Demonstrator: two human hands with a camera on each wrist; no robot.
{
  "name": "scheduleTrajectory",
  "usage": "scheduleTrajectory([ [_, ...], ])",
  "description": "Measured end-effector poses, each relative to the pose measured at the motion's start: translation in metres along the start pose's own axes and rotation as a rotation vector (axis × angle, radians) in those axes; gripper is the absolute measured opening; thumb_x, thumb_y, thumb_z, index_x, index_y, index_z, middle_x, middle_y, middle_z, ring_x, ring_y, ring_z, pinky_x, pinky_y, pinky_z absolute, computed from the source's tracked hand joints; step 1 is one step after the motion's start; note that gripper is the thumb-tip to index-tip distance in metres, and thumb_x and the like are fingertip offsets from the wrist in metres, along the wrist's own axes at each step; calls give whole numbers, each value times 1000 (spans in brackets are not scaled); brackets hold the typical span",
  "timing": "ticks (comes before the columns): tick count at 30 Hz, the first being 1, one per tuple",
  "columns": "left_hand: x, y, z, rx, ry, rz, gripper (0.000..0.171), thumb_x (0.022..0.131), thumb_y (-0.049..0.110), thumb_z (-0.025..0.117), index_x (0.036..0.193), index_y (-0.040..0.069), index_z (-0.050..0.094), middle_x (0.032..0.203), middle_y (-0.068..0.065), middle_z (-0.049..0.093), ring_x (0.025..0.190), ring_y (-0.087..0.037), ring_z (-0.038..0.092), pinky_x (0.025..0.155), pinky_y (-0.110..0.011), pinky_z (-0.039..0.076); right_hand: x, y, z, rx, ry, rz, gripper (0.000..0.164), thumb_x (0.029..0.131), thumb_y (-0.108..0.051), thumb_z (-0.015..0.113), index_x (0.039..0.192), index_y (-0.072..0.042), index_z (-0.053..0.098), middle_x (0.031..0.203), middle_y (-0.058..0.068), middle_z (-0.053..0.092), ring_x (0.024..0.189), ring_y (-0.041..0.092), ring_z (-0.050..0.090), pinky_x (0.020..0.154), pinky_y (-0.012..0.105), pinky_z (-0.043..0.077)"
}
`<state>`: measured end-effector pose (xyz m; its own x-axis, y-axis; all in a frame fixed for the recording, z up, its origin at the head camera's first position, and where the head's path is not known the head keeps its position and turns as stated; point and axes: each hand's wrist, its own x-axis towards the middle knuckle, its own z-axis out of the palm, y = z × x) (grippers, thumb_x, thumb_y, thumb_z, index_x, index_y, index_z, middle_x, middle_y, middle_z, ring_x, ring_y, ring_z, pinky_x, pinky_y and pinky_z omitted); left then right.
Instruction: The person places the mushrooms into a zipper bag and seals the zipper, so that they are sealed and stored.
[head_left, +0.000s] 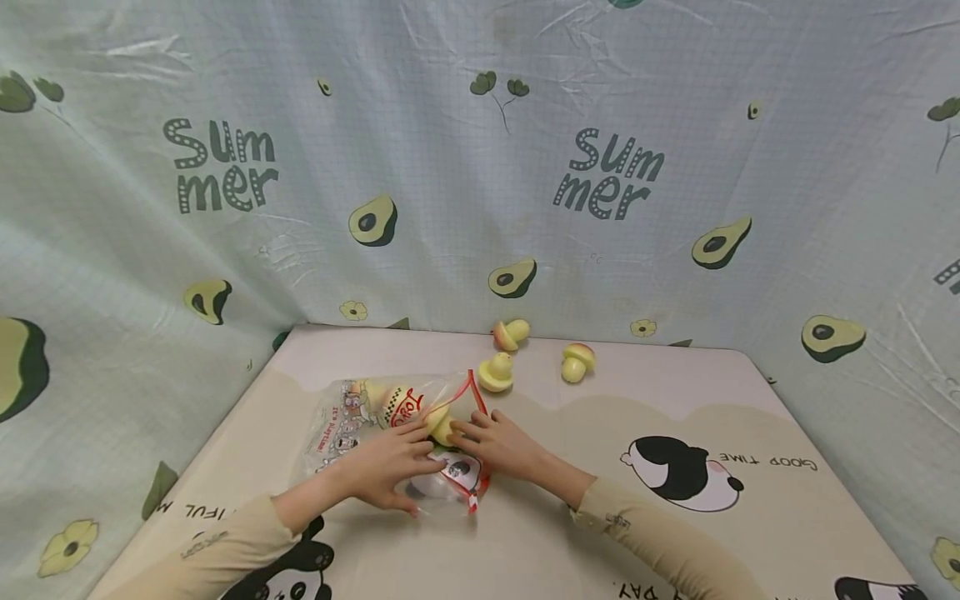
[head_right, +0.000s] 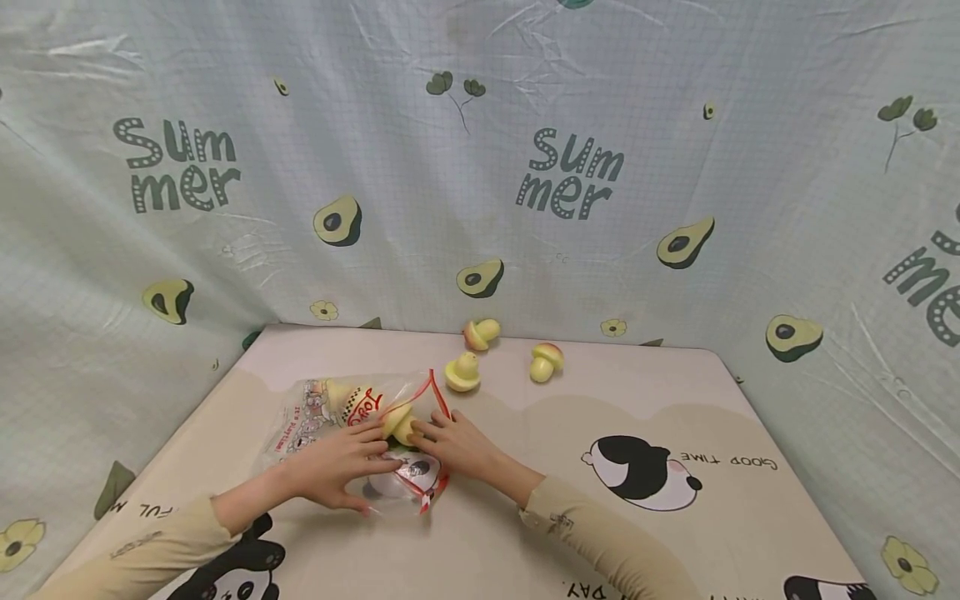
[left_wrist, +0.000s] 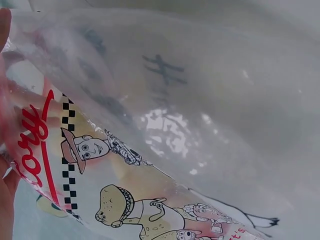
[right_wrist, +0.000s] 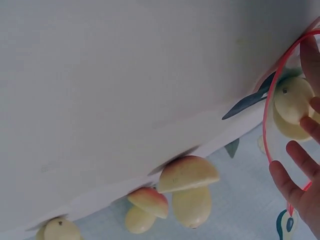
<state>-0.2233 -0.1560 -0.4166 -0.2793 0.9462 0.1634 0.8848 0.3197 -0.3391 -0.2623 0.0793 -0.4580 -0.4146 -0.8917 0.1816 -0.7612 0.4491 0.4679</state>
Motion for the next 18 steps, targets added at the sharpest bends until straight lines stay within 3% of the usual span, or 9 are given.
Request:
scheduleTrajectory([
  [10,-6,-2,-2,5,59,15,63,69,59,61,117,19,58,101,0,60,108,-23,52,101,-44,35,6,0,-1,-31,-85,4,54,83,-26,59,133,-29,40,136,-8,42,112,17,46,83,34,46],
  [18,-10,-1,-4,-15,74,6,61,69,54,64,119,21,56,100,2,58,107,-20,50,100,-43,36,11,1,0,-38,-90,-2,65,75,-34,67,134,-30,39,137,-8,41,112,18,47,85,35,45],
])
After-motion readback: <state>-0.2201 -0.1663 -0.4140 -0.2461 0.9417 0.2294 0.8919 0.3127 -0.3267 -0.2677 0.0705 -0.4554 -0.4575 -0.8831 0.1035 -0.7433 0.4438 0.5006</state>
